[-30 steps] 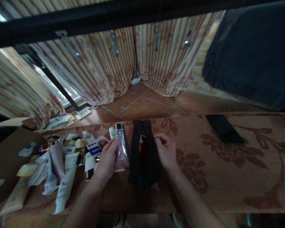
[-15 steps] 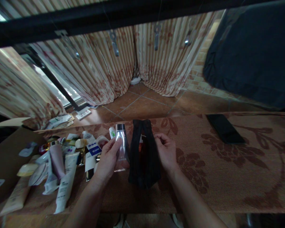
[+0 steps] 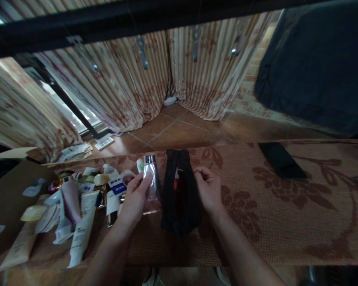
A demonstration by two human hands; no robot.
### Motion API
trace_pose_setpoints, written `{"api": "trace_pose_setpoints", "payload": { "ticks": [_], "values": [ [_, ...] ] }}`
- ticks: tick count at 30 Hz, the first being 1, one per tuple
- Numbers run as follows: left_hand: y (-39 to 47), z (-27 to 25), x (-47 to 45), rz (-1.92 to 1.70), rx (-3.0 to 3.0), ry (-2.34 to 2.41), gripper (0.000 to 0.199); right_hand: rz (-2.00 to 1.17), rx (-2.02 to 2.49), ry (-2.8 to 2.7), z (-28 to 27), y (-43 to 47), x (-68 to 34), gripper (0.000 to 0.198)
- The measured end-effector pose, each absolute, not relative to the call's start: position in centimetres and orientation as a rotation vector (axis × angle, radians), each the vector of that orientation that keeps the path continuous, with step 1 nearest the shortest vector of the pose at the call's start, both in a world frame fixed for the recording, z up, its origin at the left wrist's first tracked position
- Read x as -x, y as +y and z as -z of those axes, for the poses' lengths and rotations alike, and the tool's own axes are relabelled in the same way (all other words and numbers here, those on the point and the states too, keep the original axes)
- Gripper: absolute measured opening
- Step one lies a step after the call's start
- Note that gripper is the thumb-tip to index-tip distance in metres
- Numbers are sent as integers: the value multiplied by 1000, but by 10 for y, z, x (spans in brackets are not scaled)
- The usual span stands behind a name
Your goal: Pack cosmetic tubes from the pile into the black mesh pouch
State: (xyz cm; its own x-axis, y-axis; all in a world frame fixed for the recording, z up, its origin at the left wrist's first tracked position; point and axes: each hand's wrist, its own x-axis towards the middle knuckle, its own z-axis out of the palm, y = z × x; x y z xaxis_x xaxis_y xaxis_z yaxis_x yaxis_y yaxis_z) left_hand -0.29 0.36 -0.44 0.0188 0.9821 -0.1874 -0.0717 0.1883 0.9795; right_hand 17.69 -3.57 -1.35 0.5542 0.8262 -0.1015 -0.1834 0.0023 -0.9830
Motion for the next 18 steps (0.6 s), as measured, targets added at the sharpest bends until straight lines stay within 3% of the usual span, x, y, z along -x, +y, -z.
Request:
{"api": "trace_pose_setpoints", "payload": {
  "ticks": [18],
  "values": [
    [5,5,3,-1069,-1093,1285,30,-840,1388,-664,13,-36,-177,15]
  ]
}}
